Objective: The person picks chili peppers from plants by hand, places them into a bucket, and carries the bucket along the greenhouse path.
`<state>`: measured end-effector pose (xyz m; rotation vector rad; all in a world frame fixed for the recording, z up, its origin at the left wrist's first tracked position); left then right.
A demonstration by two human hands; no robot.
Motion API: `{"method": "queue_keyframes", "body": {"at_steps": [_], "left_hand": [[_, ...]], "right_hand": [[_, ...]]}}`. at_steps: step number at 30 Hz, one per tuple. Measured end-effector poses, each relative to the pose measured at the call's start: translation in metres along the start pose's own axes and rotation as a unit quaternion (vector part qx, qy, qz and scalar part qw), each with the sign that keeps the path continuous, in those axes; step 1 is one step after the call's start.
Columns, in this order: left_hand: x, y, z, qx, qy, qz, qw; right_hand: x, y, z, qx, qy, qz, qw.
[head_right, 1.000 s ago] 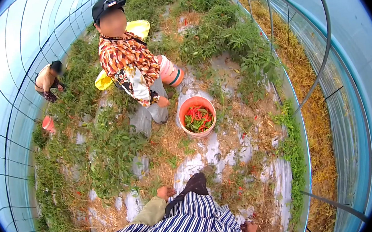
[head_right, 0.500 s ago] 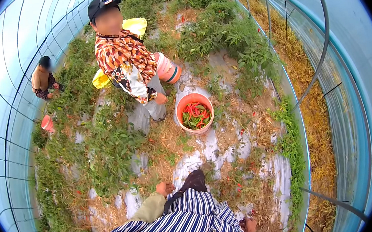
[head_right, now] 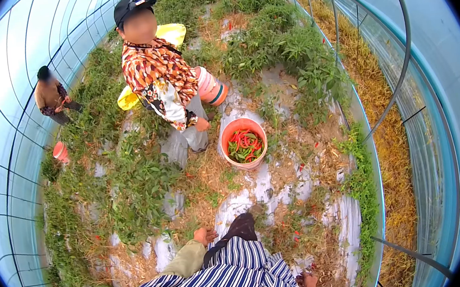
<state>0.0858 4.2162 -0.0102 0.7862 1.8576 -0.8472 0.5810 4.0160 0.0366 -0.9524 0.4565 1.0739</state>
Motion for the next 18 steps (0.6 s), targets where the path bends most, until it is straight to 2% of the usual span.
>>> {"method": "queue_keyframes", "body": {"at_steps": [2, 6, 8, 11, 18], "left_hand": [[0.002, 0.000, 0.000, -0.002, -0.006, -0.001, 1.000], [0.006, -0.003, 0.003, -0.006, -0.020, -0.008, 1.000], [0.008, -0.003, 0.002, 0.006, -0.012, -0.009, 1.000], [0.006, -0.004, 0.000, 0.023, 0.002, -0.010, 1.000], [-0.005, -0.004, 0.000, -0.010, -0.016, -0.015, 1.000]], "right_hand": [[-0.004, 0.001, -0.025, 0.183, 0.191, -0.050, 0.963], [-0.003, 0.003, -0.022, 0.152, 0.168, -0.031, 0.974], [-0.002, 0.004, -0.031, 0.258, 0.222, -0.054, 0.939], [0.002, 0.011, -0.033, 0.301, 0.216, -0.035, 0.928], [0.014, 0.014, -0.051, 0.276, 0.194, -0.021, 0.941]]}}
Point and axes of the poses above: each hand's wrist, its own x-axis towards the middle knuckle, its own y-axis out of the palm, z = x × y, the point moved 10 cm from there along x, towards the middle knuckle, and after that the axes turned 10 degrees about -z, right-handed, at the moved point
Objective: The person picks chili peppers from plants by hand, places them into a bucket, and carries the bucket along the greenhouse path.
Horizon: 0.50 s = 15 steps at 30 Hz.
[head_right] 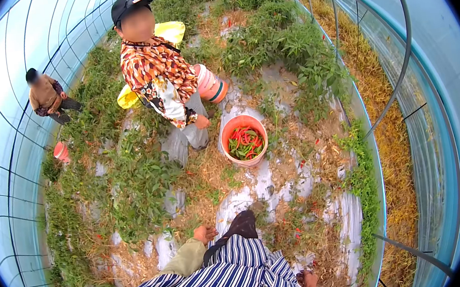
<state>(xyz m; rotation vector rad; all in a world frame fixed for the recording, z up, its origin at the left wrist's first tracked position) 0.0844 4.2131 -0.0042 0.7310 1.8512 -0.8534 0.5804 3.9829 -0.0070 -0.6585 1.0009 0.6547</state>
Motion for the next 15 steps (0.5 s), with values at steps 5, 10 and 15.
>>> {"method": "queue_keyframes", "body": {"at_steps": [5, 10, 15], "left_hand": [[0.003, -0.002, 0.003, -0.005, 0.000, -0.003, 1.000], [0.001, -0.003, -0.002, 0.024, 0.033, -0.006, 0.999], [-0.009, -0.016, -0.031, -0.173, -0.010, 0.002, 0.985]], "right_hand": [[0.011, 0.001, 0.010, -0.107, -0.133, 0.037, 0.985], [0.010, 0.001, 0.013, -0.135, -0.131, 0.039, 0.981], [-0.018, -0.015, 0.022, 0.037, 0.020, -0.053, 0.998]]}}
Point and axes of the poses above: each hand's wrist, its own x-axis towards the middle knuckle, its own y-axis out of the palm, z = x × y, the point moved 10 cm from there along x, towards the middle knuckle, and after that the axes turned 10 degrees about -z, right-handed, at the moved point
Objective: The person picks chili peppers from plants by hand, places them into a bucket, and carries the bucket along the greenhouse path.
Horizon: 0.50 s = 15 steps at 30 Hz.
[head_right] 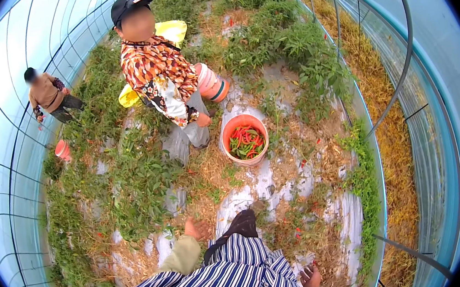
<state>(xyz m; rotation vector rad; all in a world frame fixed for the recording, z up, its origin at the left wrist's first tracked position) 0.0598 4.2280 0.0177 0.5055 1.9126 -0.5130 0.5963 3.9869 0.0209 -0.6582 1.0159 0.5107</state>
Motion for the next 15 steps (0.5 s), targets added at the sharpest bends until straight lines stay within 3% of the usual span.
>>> {"method": "queue_keyframes", "body": {"at_steps": [2, 3, 6, 11, 13, 15], "left_hand": [[0.008, -0.009, -0.019, -0.080, -0.021, 0.014, 0.996], [0.010, -0.010, -0.026, -0.159, -0.042, 0.028, 0.986], [0.014, -0.020, -0.042, -0.200, -0.015, -0.006, 0.980], [0.024, -0.021, -0.042, -0.185, -0.008, 0.012, 0.983], [0.025, -0.021, -0.040, -0.186, -0.009, 0.013, 0.982], [0.027, -0.019, -0.036, -0.171, -0.011, 0.024, 0.985]], "right_hand": [[0.004, -0.010, -0.005, 0.190, 0.064, 0.009, 0.980], [0.004, -0.018, -0.005, 0.183, 0.061, -0.032, 0.981], [0.012, -0.031, -0.010, 0.213, 0.081, -0.037, 0.973], [0.007, -0.026, -0.012, 0.186, 0.071, -0.010, 0.980], [0.008, -0.032, -0.018, 0.190, 0.088, -0.062, 0.976], [0.012, -0.029, -0.018, 0.169, 0.076, -0.043, 0.982]]}}
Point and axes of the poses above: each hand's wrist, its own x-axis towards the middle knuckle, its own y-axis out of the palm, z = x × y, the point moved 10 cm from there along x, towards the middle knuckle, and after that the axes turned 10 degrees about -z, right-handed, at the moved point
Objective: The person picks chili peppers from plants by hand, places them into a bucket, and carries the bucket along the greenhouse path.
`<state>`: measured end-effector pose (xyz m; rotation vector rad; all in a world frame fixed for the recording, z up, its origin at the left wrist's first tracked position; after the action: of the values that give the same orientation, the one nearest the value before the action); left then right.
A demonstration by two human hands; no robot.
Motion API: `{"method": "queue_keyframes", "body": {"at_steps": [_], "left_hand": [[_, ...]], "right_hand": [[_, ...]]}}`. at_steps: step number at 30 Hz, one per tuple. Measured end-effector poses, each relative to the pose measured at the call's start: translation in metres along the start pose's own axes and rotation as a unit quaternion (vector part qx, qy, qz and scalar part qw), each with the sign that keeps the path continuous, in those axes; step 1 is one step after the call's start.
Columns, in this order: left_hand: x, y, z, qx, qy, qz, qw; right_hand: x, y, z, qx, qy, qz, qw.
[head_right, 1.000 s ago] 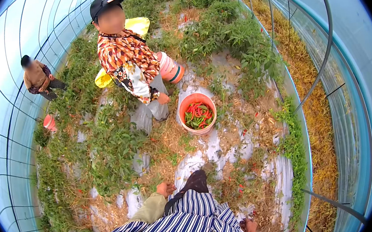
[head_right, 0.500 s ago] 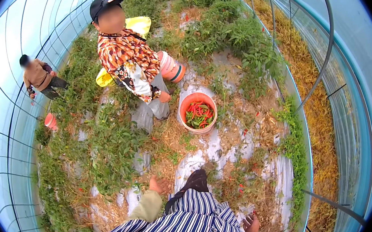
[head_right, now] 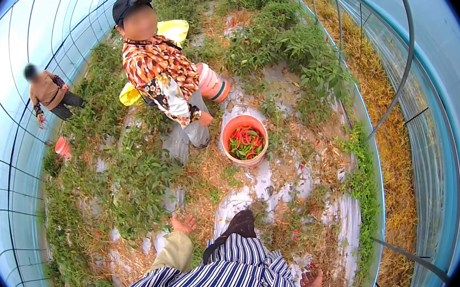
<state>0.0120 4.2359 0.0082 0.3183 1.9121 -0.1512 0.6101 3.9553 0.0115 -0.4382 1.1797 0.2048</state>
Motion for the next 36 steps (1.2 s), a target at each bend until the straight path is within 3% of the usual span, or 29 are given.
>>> {"method": "queue_keyframes", "body": {"at_steps": [7, 17, 19, 31, 36], "left_hand": [[-0.001, -0.001, 0.013, 0.020, -0.023, 0.013, 0.999], [-0.024, 0.008, 0.017, 0.044, -0.019, 0.020, 0.999], [-0.026, 0.008, 0.020, 0.045, -0.020, 0.028, 0.998], [-0.043, 0.008, 0.027, 0.085, -0.017, 0.020, 0.996], [-0.041, 0.012, 0.032, 0.139, -0.011, 0.075, 0.987]], "right_hand": [[-0.002, 0.012, 0.001, -0.029, -0.012, 0.077, 0.996], [-0.014, 0.014, 0.013, 0.005, 0.004, 0.048, 0.999], [-0.012, 0.021, 0.012, -0.052, -0.010, 0.102, 0.993], [-0.020, 0.021, 0.009, -0.063, -0.031, 0.106, 0.992], [-0.030, 0.027, 0.007, -0.071, -0.019, 0.115, 0.991]]}}
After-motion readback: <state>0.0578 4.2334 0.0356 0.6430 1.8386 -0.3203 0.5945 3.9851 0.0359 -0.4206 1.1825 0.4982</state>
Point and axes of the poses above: each hand's wrist, its own x-axis towards the middle knuckle, its own y-axis out of the palm, z = x × y, the point moved 10 cm from there along x, towards the middle knuckle, and after that the axes turned 10 degrees about -z, right-handed, at the moved point
